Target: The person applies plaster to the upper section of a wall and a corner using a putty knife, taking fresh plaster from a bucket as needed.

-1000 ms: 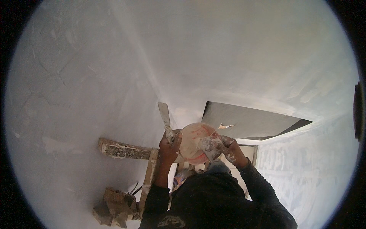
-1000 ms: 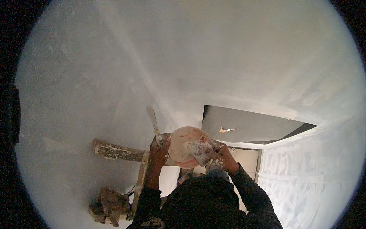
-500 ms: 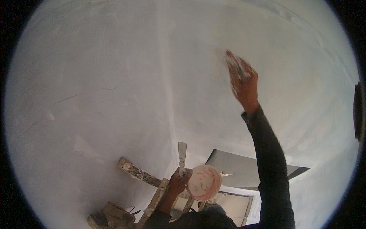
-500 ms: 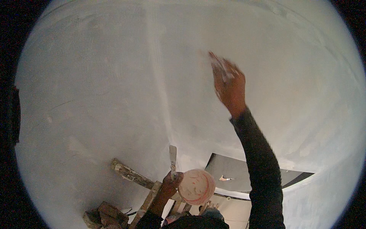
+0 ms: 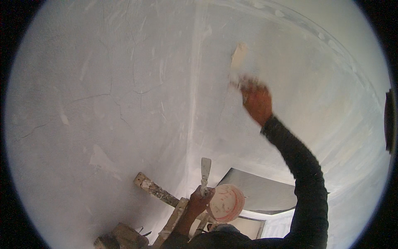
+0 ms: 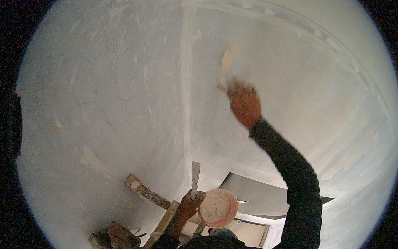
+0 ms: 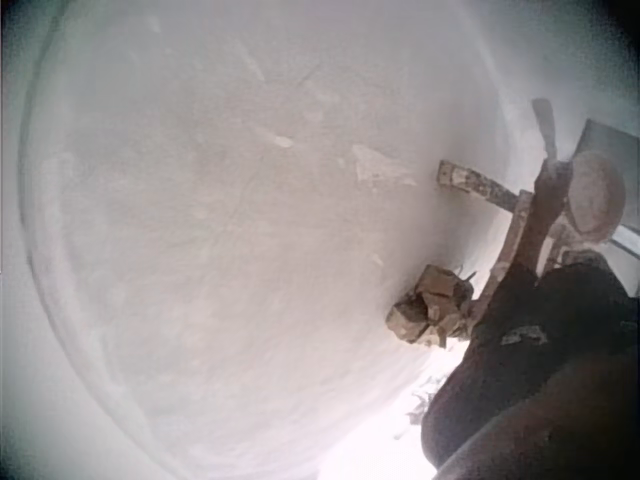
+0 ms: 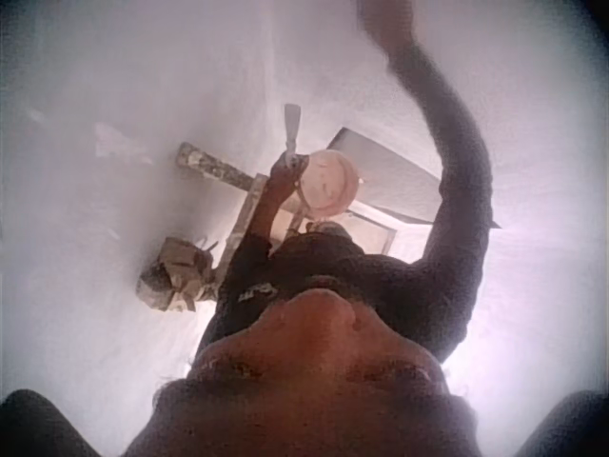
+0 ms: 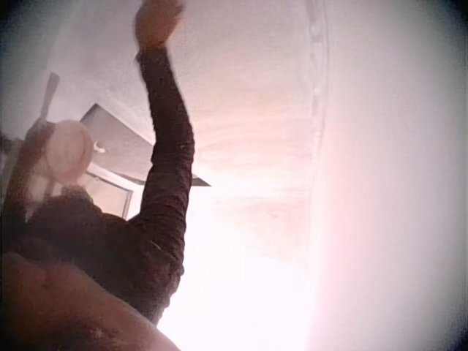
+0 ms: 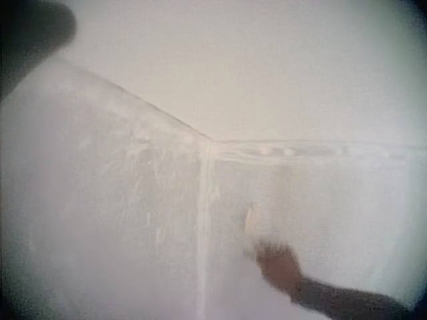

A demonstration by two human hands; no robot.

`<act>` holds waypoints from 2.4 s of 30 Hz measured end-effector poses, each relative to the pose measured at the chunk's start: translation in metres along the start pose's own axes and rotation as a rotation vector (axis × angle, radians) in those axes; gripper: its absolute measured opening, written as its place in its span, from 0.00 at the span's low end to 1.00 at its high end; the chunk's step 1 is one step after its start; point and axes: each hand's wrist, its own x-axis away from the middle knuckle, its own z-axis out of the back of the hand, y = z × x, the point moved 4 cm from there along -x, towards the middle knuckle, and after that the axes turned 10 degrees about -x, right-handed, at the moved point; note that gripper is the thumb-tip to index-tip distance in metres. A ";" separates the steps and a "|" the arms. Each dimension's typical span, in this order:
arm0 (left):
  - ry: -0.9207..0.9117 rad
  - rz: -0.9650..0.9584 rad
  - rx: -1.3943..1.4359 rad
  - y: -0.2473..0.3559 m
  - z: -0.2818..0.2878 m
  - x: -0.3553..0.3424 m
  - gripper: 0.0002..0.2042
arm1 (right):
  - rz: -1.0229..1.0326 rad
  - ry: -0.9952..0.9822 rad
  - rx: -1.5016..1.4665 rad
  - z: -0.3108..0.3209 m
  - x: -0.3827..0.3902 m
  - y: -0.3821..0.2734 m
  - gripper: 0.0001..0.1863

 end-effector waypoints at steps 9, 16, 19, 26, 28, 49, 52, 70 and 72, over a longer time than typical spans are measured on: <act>0.009 0.015 0.025 -0.007 0.003 0.001 0.20 | -0.092 0.124 0.059 -0.003 -0.082 0.015 0.17; 0.003 0.036 -0.165 -0.014 -0.003 0.000 0.21 | 0.133 -0.250 -0.196 -0.079 0.053 -0.043 0.21; -0.030 0.056 0.019 -0.003 0.009 0.001 0.21 | 0.123 -0.027 -0.055 -0.006 -0.037 -0.027 0.22; -0.042 0.009 -0.020 -0.001 0.003 0.001 0.19 | -0.015 0.310 0.241 0.079 -0.198 0.088 0.18; -0.044 0.028 -0.054 -0.005 0.004 0.001 0.22 | -0.081 0.255 0.254 0.067 -0.190 0.081 0.19; -0.127 0.132 0.115 0.018 0.004 -0.001 0.22 | 0.051 0.251 0.251 0.032 -0.154 0.077 0.19; -0.132 0.067 -0.029 0.003 0.005 0.000 0.22 | 0.059 0.154 0.101 -0.038 -0.068 0.032 0.18; -0.196 0.320 -0.119 0.029 0.015 0.017 0.17 | 0.178 -0.747 -0.449 -0.282 0.395 -0.187 0.21; -0.118 -0.265 -0.361 0.024 0.013 0.023 0.17 | 0.197 -0.922 -0.525 -0.268 0.419 -0.175 0.18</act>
